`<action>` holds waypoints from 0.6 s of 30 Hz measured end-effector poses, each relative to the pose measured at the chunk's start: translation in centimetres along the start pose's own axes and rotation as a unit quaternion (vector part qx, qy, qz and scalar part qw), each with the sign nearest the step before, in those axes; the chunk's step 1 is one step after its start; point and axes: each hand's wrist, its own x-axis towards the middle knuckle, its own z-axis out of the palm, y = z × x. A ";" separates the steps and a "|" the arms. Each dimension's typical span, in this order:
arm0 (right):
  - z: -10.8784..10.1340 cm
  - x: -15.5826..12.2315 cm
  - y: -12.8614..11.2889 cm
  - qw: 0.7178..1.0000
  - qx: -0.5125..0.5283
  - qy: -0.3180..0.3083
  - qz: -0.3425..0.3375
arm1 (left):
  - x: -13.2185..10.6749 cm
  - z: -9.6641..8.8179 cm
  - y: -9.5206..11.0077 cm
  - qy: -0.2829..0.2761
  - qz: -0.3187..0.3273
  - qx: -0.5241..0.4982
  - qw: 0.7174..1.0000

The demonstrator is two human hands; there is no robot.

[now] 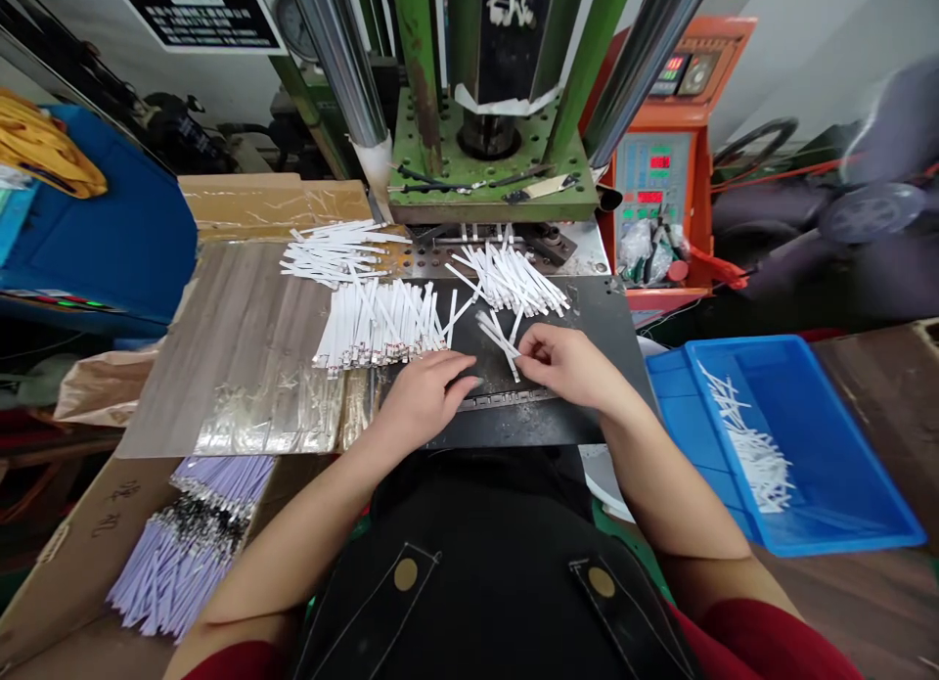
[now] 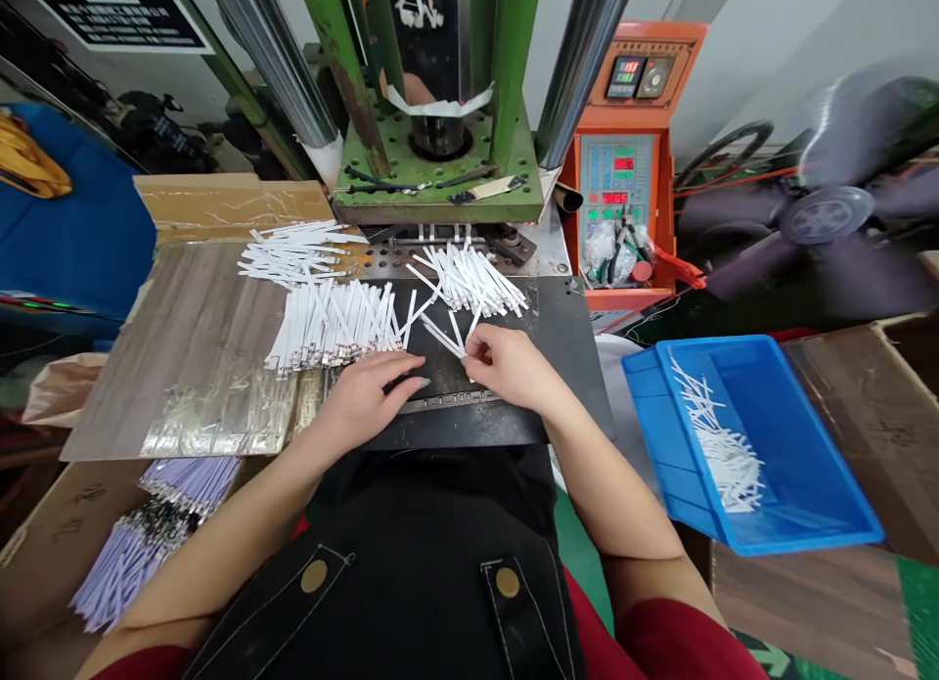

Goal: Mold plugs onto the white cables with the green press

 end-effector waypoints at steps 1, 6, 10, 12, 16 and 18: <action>0.1 -0.1 0.1 0.995 0.097 -0.004 -0.003 | 0.2 0.5 0.5 -0.002 -0.026 -0.064 0.998; 1.8 0.7 0.3 0.956 0.294 -0.020 -0.004 | 1.9 2.4 2.6 0.027 -0.092 -0.238 0.967; 2.2 0.5 0.8 0.964 0.259 0.022 -0.048 | 1.7 2.3 2.4 0.055 -0.080 -0.215 0.972; 1.6 -0.5 1.2 0.970 0.229 0.059 -0.055 | 0.9 1.8 1.9 0.070 -0.079 -0.192 0.976; 0.1 -3.9 2.1 0.980 0.165 0.094 -0.052 | -1.1 0.9 0.9 0.094 -0.090 -0.172 0.976; -0.1 -5.1 2.5 0.987 0.131 0.077 -0.057 | -1.7 1.0 0.7 0.088 -0.074 -0.159 0.981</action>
